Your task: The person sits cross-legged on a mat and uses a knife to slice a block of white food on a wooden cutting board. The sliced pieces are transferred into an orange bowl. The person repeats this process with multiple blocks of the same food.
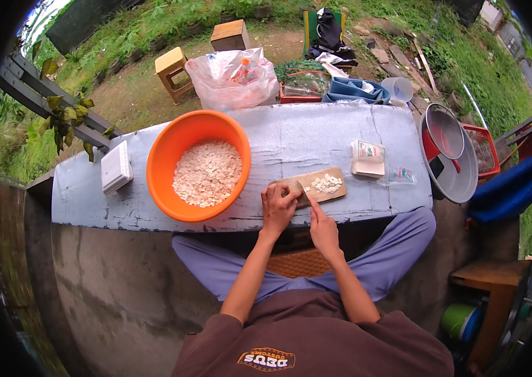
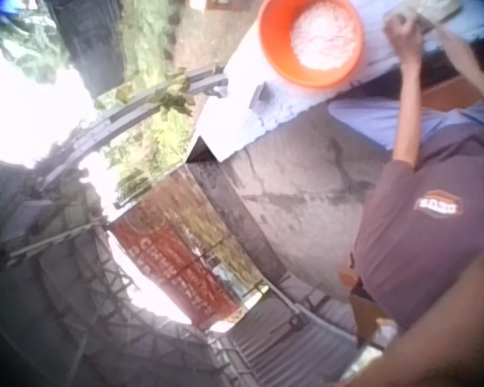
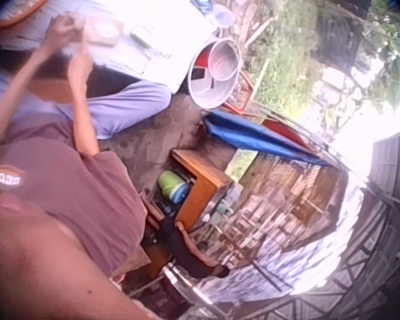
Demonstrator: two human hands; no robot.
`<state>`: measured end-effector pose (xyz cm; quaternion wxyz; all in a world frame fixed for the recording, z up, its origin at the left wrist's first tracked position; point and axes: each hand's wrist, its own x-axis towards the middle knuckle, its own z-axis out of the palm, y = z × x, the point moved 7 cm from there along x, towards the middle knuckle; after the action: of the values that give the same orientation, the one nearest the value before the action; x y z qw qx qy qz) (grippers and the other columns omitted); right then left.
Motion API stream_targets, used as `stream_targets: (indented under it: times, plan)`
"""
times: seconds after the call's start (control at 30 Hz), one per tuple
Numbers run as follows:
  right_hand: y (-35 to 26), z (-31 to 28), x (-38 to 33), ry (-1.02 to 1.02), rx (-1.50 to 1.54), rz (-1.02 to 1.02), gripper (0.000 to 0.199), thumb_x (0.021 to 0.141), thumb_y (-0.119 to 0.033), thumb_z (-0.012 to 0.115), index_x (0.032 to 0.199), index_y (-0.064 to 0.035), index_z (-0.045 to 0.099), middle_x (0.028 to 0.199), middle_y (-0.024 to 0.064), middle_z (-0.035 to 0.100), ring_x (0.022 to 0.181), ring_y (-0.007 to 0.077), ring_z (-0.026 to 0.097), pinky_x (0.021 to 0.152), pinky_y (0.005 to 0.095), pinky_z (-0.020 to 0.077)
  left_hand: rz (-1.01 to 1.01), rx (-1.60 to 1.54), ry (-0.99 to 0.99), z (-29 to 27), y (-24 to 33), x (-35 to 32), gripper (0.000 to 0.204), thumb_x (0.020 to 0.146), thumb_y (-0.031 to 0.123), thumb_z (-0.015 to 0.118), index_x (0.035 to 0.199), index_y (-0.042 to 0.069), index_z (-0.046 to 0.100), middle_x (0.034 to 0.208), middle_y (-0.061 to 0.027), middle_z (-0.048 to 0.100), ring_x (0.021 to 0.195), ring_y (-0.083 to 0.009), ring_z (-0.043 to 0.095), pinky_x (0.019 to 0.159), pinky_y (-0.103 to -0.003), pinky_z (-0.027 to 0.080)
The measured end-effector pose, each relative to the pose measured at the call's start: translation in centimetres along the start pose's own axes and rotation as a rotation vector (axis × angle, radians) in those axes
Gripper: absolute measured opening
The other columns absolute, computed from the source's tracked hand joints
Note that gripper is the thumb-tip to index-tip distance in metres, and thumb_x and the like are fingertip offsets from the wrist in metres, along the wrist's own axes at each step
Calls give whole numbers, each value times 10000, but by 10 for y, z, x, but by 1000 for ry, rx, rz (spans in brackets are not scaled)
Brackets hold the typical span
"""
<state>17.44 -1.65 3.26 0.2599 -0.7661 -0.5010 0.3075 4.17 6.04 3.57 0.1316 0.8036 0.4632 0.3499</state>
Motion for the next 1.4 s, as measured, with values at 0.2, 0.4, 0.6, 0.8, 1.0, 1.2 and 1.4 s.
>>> stream_targets:
  times: [0.2,0.4,0.6,0.8,1.0,1.2,1.4]
  plan:
    - [-9,3,11,0,54,-46,405,1048,-277,432,1443,-233,510,824,316,653,808,512,640,726,592,493,9,6,-32,-1,-1,-6,306,753,99,748,1036,213,766,1125,-38,580,1198,-241,487,1030,-412,332]
    - [-7,6,3,12,44,-45,400,1050,-274,428,1433,-208,522,840,317,654,832,520,634,736,594,487,36,-10,-8,-2,0,-4,299,757,66,716,1027,182,767,1327,-75,571,1327,-311,450,1088,-450,327]
    - [-17,5,14,-17,124,-35,399,1051,-273,428,1429,-193,525,885,311,664,866,523,630,756,590,492,-7,-10,3,-2,2,-10,248,772,60,724,1007,136,745,1311,-109,575,1319,-310,458,1085,-423,340]
    - [-16,13,4,-38,96,-21,403,1053,-267,422,1434,-183,520,933,326,659,913,519,627,776,578,487,-86,-56,-15,-9,4,-10,226,778,24,701,994,86,728,1293,-130,543,1290,-331,459,1047,-437,401]
    - [-13,17,8,14,191,-83,399,1048,-238,440,1437,-205,520,891,319,658,867,502,641,746,572,490,-75,-89,-41,-11,2,-10,233,782,-11,678,996,70,722,1294,-146,530,1273,-343,474,1051,-439,413]
    - [-22,15,2,-64,71,-14,399,1052,-252,426,1438,-203,512,862,321,650,847,510,634,731,578,478,-152,-164,-18,-9,-1,-13,226,798,-32,660,997,56,724,1323,-167,518,1303,-359,450,1085,-452,399]
    - [-21,15,-2,-22,138,-80,388,1051,-246,439,1424,-190,530,828,307,646,816,507,634,706,566,476,-229,-67,-24,-9,-6,-17,202,838,13,663,1006,93,742,1438,-169,476,1428,-359,333,1189,-473,278]
